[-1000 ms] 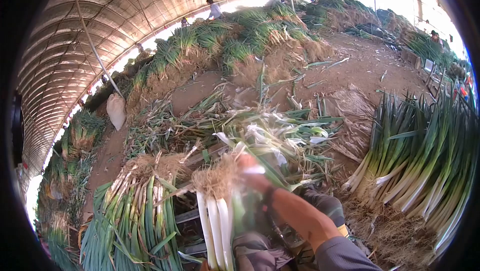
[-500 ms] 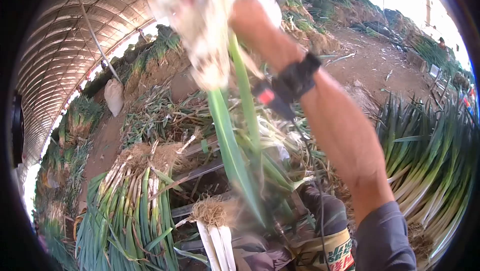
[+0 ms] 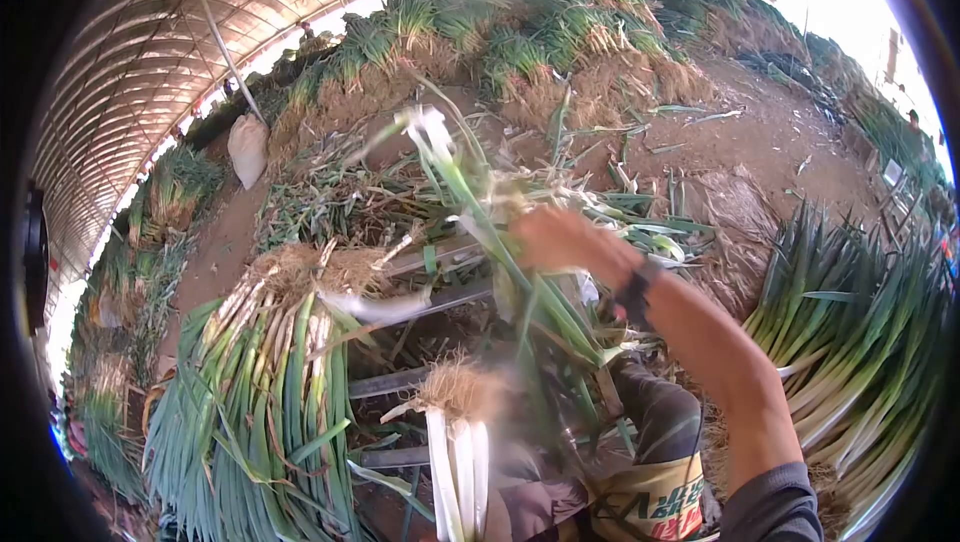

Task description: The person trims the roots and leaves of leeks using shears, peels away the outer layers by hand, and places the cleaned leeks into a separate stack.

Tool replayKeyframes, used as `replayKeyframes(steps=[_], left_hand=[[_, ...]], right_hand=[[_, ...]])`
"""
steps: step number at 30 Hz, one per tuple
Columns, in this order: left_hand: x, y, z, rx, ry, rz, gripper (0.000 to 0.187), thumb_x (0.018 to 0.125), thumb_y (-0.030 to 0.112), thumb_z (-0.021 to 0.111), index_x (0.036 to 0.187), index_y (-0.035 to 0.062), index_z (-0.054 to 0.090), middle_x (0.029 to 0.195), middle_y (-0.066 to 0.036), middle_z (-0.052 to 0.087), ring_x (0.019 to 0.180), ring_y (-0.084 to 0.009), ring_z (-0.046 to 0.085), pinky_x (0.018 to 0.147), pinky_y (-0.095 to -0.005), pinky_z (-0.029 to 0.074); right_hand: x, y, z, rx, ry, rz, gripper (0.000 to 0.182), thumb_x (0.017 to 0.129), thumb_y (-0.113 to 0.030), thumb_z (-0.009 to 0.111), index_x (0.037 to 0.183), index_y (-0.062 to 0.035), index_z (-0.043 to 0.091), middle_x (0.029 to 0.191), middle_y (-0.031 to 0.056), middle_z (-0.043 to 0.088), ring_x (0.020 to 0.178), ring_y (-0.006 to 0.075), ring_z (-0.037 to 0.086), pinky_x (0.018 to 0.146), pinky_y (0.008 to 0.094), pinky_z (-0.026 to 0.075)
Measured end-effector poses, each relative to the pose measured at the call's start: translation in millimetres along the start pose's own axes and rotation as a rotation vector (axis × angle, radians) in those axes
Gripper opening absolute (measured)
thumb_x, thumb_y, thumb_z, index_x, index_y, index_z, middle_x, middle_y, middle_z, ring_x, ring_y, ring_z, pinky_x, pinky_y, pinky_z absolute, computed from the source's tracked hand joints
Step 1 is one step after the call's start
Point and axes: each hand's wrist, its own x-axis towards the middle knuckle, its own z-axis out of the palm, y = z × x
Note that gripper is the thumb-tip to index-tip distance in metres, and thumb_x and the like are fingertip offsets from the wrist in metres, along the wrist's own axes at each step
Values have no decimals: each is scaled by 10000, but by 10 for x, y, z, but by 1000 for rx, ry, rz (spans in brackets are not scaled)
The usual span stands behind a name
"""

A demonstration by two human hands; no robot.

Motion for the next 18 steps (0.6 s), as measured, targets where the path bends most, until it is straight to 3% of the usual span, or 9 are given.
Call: replayKeyframes(steps=[1, 3, 5, 8, 10, 12, 15, 18], left_hand=[[-61, 257, -20, -43, 47, -50, 412, 809, 301, 812, 603, -2, 624, 548, -45, 587, 529, -136, 520, 508, -399, 437], [-124, 448, 36, -22, 127, -8, 432, 763, 371, 798, 635, -14, 652, 538, -91, 597, 519, -167, 577, 515, -417, 455], [-177, 465, 174, 59, 246, 27, 439, 750, 391, 783, 665, -25, 671, 551, -115, 611, 535, -188, 614, 535, -430, 471], [-174, 496, 245, 124, 275, -9, 462, 747, 417, 758, 715, -41, 707, 598, -181, 651, 584, -274, 681, 580, -452, 508], [-188, 623, 227, 140, 255, -44, 485, 751, 426, 741, 770, -58, 727, 676, -244, 686, 661, -356, 720, 628, -468, 535], [-173, 591, 288, 218, 272, -20, 481, 751, 422, 739, 797, -56, 731, 715, -255, 696, 700, -375, 722, 654, -474, 542], [-160, 587, 363, 295, 282, -26, 469, 752, 410, 737, 839, -51, 737, 773, -271, 705, 753, -406, 722, 695, -490, 549], [-187, 688, 370, 303, 286, -20, 442, 753, 396, 737, 848, -36, 741, 794, -272, 708, 783, -426, 719, 721, -504, 552]], right_hand=[[-201, -53, 145, 38, 1, -29, 245, 873, -274, 739, 974, -58, 683, 816, 132, 713, 741, 300, 714, 684, 419, 570], [-600, -158, 370, 111, 108, -269, 223, 881, -252, 731, 875, -51, 634, 730, 98, 680, 665, 277, 690, 648, 417, 549], [-922, -405, 429, 259, 41, -197, 207, 882, -222, 743, 875, -44, 638, 728, 92, 672, 659, 253, 684, 633, 396, 545], [-1238, -724, 331, 337, 109, -276, 203, 874, -195, 765, 942, -51, 638, 769, 80, 675, 664, 239, 687, 611, 377, 548], [-1381, -868, 303, 334, 103, -355, 263, 864, -204, 782, 1024, -61, 630, 808, 77, 676, 669, 243, 690, 599, 379, 552], [-1478, -1076, 213, 321, 135, -415, 382, 859, -234, 794, 1148, -80, 597, 866, 78, 666, 681, 249, 685, 566, 384, 551], [-1466, -1369, 174, 118, 164, -414, 396, 868, -264, 792, 1152, -69, 598, 847, 80, 646, 685, 253, 672, 554, 377, 543], [-1247, -1295, 446, -10, 202, -601, 356, 801, -176, 763, 1109, -65, 623, 815, 76, 623, 660, 246, 643, 548, 381, 540]])
